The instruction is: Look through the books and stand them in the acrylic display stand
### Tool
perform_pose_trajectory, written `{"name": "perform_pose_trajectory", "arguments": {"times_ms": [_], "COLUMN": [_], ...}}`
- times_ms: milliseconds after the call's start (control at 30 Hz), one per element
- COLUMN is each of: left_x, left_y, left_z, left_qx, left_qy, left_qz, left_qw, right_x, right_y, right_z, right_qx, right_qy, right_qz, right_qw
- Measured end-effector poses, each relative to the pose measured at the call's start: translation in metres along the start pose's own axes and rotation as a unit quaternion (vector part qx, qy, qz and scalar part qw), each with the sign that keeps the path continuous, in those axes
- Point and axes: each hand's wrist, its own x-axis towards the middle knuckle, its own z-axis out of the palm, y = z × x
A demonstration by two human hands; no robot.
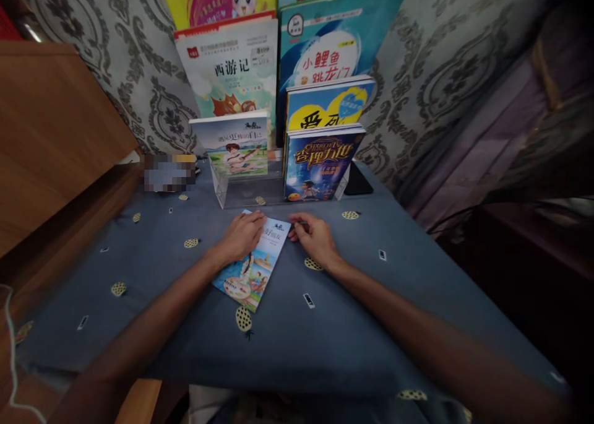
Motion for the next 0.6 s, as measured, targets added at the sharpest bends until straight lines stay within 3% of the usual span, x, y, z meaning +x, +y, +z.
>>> {"name": "perform_pose_trajectory", "arguments": {"times_ms": [167, 267, 433, 500, 600], "left_x": [0.007, 0.006, -0.01, -0.022, -0.046], "left_y": [0.035, 0.036, -0.005, -0.026, -0.048], "left_z": [0.006, 0.008, -0.002, -0.007, -0.015], "left_qx": [-0.014, -0.023, -0.039, -0.036, -0.039], "left_qy": [0.008, 0.0, -0.007, 0.004, 0.023], "left_qz": [0.082, 0.079, 0.032, -0.006, -0.006], "left_qw": [0.997, 0.997, 0.999, 0.999, 0.999], "right_x": [-0.001, -0.003, -0.007, -0.009, -0.011], "right_y": [-0.001, -0.003, -0.007, -0.009, -0.01], "right_z": [-0.003, -0.004, -0.004, -0.004, -0.002], "right_qx": [-0.021, -0.041, -0.132, -0.184, -0.236], "right_qy": [-0.004, -0.011, -0.011, -0.02, -0.049], "right_qz": [-0.01, -0.01, -0.073, -0.113, -0.137], "right_qw": [1.0, 0.999, 0.988, 0.976, 0.961]}}
